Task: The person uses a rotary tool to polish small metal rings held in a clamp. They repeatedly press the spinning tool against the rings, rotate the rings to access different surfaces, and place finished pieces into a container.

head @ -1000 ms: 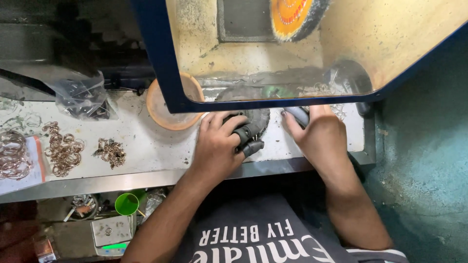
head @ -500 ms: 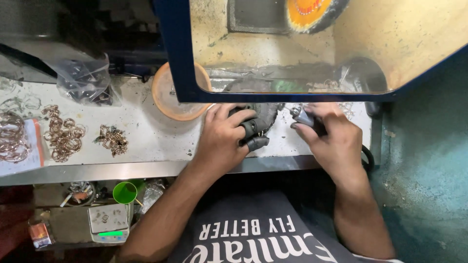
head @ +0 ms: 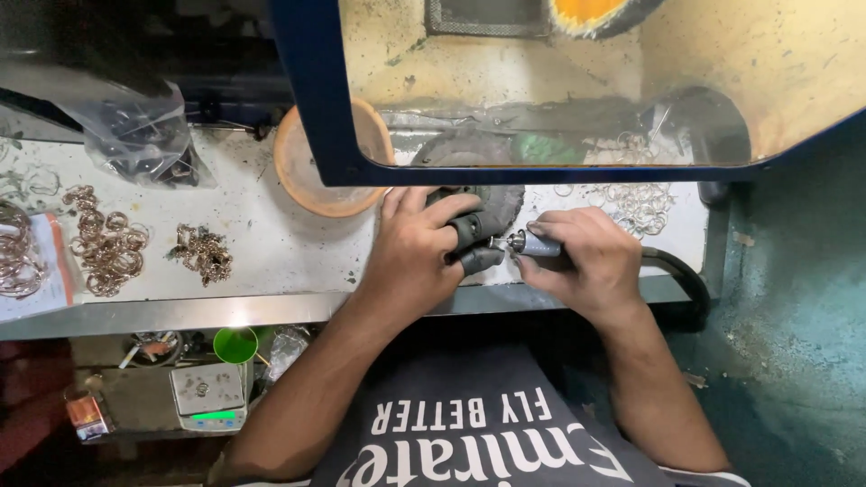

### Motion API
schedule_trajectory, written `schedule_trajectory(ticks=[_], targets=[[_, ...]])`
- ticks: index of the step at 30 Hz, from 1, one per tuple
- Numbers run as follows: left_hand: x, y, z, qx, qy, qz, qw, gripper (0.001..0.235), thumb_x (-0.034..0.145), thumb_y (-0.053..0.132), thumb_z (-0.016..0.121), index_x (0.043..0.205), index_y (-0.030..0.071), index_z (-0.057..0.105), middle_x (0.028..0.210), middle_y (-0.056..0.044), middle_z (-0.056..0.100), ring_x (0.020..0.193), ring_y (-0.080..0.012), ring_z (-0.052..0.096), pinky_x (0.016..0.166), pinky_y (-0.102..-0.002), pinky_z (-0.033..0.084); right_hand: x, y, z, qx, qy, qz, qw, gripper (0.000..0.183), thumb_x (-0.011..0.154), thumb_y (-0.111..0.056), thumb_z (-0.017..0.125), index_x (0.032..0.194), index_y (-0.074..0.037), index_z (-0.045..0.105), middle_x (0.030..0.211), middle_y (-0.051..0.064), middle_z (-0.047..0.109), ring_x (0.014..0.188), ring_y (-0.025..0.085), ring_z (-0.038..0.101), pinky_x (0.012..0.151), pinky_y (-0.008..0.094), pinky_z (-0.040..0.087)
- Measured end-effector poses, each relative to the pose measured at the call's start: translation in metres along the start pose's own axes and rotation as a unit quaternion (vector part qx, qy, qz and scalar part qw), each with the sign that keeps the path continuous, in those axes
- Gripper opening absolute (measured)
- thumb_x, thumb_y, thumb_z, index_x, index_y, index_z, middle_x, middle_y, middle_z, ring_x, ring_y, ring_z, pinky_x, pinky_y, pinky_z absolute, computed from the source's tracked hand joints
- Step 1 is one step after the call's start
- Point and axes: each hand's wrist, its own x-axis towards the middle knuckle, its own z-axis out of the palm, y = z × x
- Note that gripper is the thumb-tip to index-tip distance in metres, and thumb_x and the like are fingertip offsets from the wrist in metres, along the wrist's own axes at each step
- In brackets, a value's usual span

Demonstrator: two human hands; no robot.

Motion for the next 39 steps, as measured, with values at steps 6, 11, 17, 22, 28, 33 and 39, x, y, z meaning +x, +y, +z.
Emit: schedule_trajectory(ticks=[6, 11, 17, 22, 28, 33, 39], targets=[[-0.005, -0.006, 0.005, -0.012, -0.011, -0.003, 1.0, 0.015, 0.069, 0.018, 0.089, 0.073, 0.009, 0.077, 0.113, 0.005, 0.073, 0.114, -0.0338, 0.059, 0.097, -0.05, 0.037, -0.002, 0.003, 0.002, -0.018, -0.015, 0.016, 1.0, 0.032, 0.082, -0.038, 0.088, 0.097, -0.012, 0.075, 0.096, -0.001, 0.076, 0.087, 0.023, 0.069, 0.074, 0.036, 0.054], [-0.003, -0.003, 0.002, -0.01, -0.019, -0.012, 1.0, 0.009, 0.068, 0.01, 0.085, 0.072, 0.01, 0.078, 0.113, 0.005, 0.074, 0.111, -0.0331, 0.06, 0.095, -0.049, 0.038, -0.002, 0.005, 0.004, -0.013, -0.017, 0.013, 1.0, 0.032, 0.082, -0.037, 0.088, 0.097, -0.013, 0.075, 0.096, -0.001, 0.076, 0.088, 0.023, 0.069, 0.074, 0.036, 0.054], [-0.004, -0.002, 0.002, 0.004, -0.02, -0.01, 1.0, 0.009, 0.067, 0.009, 0.085, 0.072, 0.009, 0.078, 0.112, 0.005, 0.074, 0.109, -0.0336, 0.06, 0.093, -0.049, 0.038, -0.001, 0.003, 0.0, -0.001, -0.018, 0.023, 1.0, 0.03, 0.08, -0.035, 0.087, 0.096, -0.014, 0.074, 0.096, -0.001, 0.076, 0.086, 0.023, 0.07, 0.071, 0.037, 0.055], [-0.006, -0.005, 0.004, -0.006, -0.021, -0.009, 1.0, 0.011, 0.066, 0.011, 0.086, 0.072, 0.01, 0.077, 0.113, 0.004, 0.074, 0.112, -0.0339, 0.06, 0.093, -0.049, 0.038, 0.001, 0.003, 0.0, 0.018, -0.022, 0.034, 0.999, 0.031, 0.08, -0.035, 0.088, 0.097, -0.014, 0.073, 0.096, -0.001, 0.077, 0.087, 0.023, 0.07, 0.072, 0.036, 0.055], [-0.005, -0.002, 0.002, -0.016, -0.02, -0.011, 1.0, 0.011, 0.065, 0.007, 0.085, 0.073, 0.007, 0.077, 0.111, 0.002, 0.074, 0.11, -0.0362, 0.06, 0.092, -0.05, 0.038, 0.002, 0.001, -0.001, 0.018, -0.02, 0.034, 0.999, 0.03, 0.081, -0.034, 0.088, 0.096, -0.014, 0.073, 0.096, 0.0, 0.077, 0.085, 0.024, 0.07, 0.071, 0.037, 0.055], [-0.007, -0.005, 0.007, -0.014, -0.01, -0.012, 1.0, 0.014, 0.067, 0.013, 0.088, 0.072, 0.008, 0.076, 0.112, 0.003, 0.074, 0.108, -0.0347, 0.061, 0.093, -0.05, 0.038, 0.002, 0.002, 0.001, 0.005, -0.02, 0.036, 0.999, 0.03, 0.082, -0.036, 0.087, 0.096, -0.014, 0.073, 0.096, -0.001, 0.077, 0.086, 0.023, 0.07, 0.073, 0.036, 0.055], [-0.003, 0.0, 0.001, -0.006, -0.007, -0.011, 1.0, 0.012, 0.068, 0.013, 0.087, 0.069, 0.009, 0.075, 0.111, 0.006, 0.073, 0.108, -0.0322, 0.06, 0.093, -0.047, 0.037, 0.0, 0.003, 0.002, 0.006, -0.015, 0.038, 0.999, 0.029, 0.082, -0.036, 0.088, 0.096, -0.015, 0.073, 0.097, -0.001, 0.077, 0.088, 0.022, 0.07, 0.074, 0.035, 0.055]])
